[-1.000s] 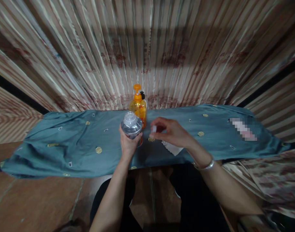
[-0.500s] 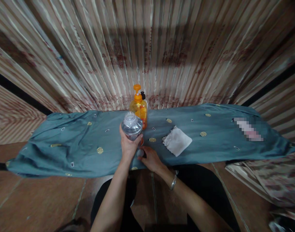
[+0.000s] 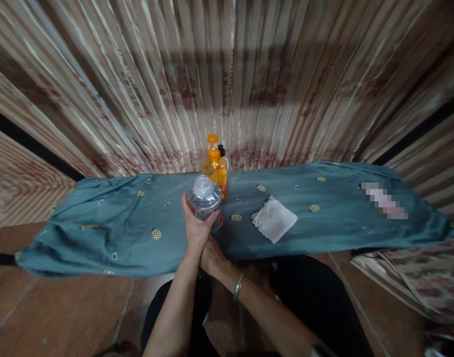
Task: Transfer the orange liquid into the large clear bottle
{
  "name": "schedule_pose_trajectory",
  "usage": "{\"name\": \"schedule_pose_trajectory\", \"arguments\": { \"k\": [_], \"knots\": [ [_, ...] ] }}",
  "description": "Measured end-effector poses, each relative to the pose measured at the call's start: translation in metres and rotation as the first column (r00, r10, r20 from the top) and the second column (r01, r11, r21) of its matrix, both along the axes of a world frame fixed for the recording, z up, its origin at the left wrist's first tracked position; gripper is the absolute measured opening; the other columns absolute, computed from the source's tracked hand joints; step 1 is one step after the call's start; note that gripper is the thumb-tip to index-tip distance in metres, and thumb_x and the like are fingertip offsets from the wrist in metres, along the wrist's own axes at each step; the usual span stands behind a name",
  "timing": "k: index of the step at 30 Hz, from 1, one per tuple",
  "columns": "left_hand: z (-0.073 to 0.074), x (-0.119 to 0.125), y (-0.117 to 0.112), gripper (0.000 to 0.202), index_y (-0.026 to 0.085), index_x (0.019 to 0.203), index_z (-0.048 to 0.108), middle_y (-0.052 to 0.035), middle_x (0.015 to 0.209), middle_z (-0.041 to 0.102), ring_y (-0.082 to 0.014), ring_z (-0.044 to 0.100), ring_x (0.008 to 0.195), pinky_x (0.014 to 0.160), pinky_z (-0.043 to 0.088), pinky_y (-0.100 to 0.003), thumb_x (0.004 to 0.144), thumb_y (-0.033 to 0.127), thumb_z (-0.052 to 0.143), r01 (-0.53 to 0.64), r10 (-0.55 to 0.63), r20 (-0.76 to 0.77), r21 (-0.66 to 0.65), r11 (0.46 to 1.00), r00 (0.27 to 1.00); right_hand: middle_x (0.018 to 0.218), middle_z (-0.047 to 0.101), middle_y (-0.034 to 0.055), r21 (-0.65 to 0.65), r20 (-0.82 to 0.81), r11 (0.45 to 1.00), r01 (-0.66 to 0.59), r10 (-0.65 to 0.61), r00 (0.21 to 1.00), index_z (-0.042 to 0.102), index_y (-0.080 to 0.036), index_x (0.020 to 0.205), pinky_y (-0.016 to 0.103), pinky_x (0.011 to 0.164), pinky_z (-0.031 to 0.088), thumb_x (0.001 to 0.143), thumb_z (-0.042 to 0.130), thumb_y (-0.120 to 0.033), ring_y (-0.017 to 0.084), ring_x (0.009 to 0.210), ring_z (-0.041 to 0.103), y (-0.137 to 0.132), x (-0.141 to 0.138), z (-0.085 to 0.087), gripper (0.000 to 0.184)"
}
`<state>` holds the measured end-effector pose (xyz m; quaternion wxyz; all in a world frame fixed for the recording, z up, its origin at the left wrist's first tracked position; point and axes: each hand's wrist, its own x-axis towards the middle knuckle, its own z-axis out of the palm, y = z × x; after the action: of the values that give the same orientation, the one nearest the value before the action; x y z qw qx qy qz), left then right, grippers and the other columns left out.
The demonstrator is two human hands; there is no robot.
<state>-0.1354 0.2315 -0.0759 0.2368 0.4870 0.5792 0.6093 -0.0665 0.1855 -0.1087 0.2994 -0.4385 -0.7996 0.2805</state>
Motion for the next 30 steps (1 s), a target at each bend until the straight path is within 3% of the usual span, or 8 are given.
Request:
{"name": "schedule_pose_trajectory", "arguments": {
  "k": [4, 7, 11, 14, 18, 23, 27, 30],
  "knots": [
    [0.000, -0.004, -0.001, 0.119, 0.021, 0.158, 0.026, -0.0226, 0.155, 0.051, -0.0353, 0.055, 0.141, 0.119, 0.041, -0.051, 0.060, 0.030, 0.093, 0.000, 0.000, -0.002, 0.006, 1.000, 1.000, 0.142, 0.070, 0.0061, -0.020, -0.003, 1.000, -0.010, 0.010, 1.000, 0.064, -0.023, 0.139, 0.034, 0.113, 0.052, 0.095, 0.045, -0.010, 0.020, 0.132, 0.064, 0.013, -0.019, 0.000, 0.050],
    [-0.001, -0.005, -0.002, 0.119, 0.022, 0.158, 0.027, -0.0214, 0.154, 0.053, -0.0348, 0.057, 0.140, 0.118, 0.042, -0.051, 0.060, 0.032, 0.093, 0.014, -0.014, -0.001, 0.010, 1.000, 1.000, 0.147, 0.066, 0.0079, -0.016, -0.004, 1.000, -0.011, 0.010, 1.000, 0.062, -0.022, 0.143, 0.035, 0.117, 0.050, 0.096, 0.045, -0.011, 0.021, 0.136, 0.062, 0.003, -0.016, -0.004, 0.051],
    [0.000, -0.007, -0.004, 0.120, 0.020, 0.159, 0.026, -0.0220, 0.152, 0.054, -0.0347, 0.056, 0.140, 0.119, 0.040, -0.051, 0.061, 0.039, 0.093, 0.031, -0.031, 0.000, 0.023, 0.999, 1.000, 0.140, 0.069, 0.0168, -0.011, 0.030, 1.000, 0.025, -0.025, 0.999, 0.065, -0.014, 0.138, 0.049, 0.118, 0.050, 0.093, 0.049, -0.009, 0.029, 0.134, 0.063, -0.033, 0.017, -0.009, 0.048],
    [0.001, -0.008, -0.009, 0.121, 0.022, 0.160, 0.025, -0.0223, 0.155, 0.051, -0.0349, 0.051, 0.145, 0.121, 0.037, -0.051, 0.064, 0.048, 0.092, 0.041, -0.041, -0.005, 0.045, 0.998, 0.999, 0.137, 0.070, 0.0177, 0.035, -0.001, 0.977, 0.210, -0.210, 0.978, 0.063, -0.016, 0.139, 0.054, 0.113, 0.054, 0.099, 0.045, -0.018, 0.031, 0.129, 0.067, -0.041, 0.059, 0.002, 0.045],
    [0.001, -0.012, -0.019, 0.104, 0.024, 0.162, 0.022, -0.0233, 0.164, 0.040, -0.0346, 0.038, 0.155, 0.122, 0.034, -0.053, 0.081, 0.064, 0.073, 0.036, -0.036, -0.008, 0.089, 0.995, 0.999, 0.142, 0.067, 0.0184, 0.141, -0.175, 0.896, 0.421, -0.396, 0.902, 0.058, -0.015, 0.143, 0.054, 0.116, 0.050, 0.103, 0.045, -0.035, 0.030, 0.135, 0.062, 0.014, 0.105, 0.049, 0.047],
    [0.012, -0.020, -0.042, 0.095, 0.024, 0.164, 0.017, -0.0246, 0.171, 0.026, -0.0371, 0.025, 0.160, 0.123, 0.027, -0.061, 0.090, 0.068, 0.057, -0.016, 0.025, -0.055, 0.158, 0.987, 0.998, 0.157, 0.053, 0.0206, 0.198, -0.190, 0.912, 0.360, -0.324, 0.927, 0.045, -0.010, 0.151, 0.049, 0.122, 0.041, 0.089, 0.067, -0.036, 0.030, 0.147, 0.050, 0.118, 0.110, 0.104, 0.071],
    [0.034, -0.019, -0.069, 0.095, 0.026, 0.165, 0.020, -0.0185, 0.172, 0.026, -0.0359, 0.020, 0.162, 0.127, 0.016, -0.059, 0.088, 0.053, 0.070, 0.001, 0.076, -0.253, 0.291, 0.957, 0.964, 0.150, 0.059, 0.0228, 0.100, -0.127, 0.955, 0.280, -0.267, 0.955, 0.044, -0.006, 0.150, 0.044, 0.116, 0.046, 0.081, 0.078, -0.033, 0.031, 0.139, 0.059, 0.160, 0.093, 0.112, 0.082],
    [0.045, -0.002, -0.085, 0.093, 0.028, 0.165, 0.021, -0.0175, 0.166, 0.037, -0.0349, 0.033, 0.156, 0.126, 0.025, -0.056, 0.089, 0.042, 0.072, 0.110, 0.085, -0.442, 0.398, 0.911, 0.893, 0.140, 0.067, 0.0208, 0.115, -0.113, 0.950, 0.290, -0.278, 0.954, 0.050, -0.009, 0.144, 0.045, 0.109, 0.050, 0.077, 0.083, -0.039, 0.031, 0.129, 0.065, 0.166, 0.082, 0.107, 0.081]
  ]
}}
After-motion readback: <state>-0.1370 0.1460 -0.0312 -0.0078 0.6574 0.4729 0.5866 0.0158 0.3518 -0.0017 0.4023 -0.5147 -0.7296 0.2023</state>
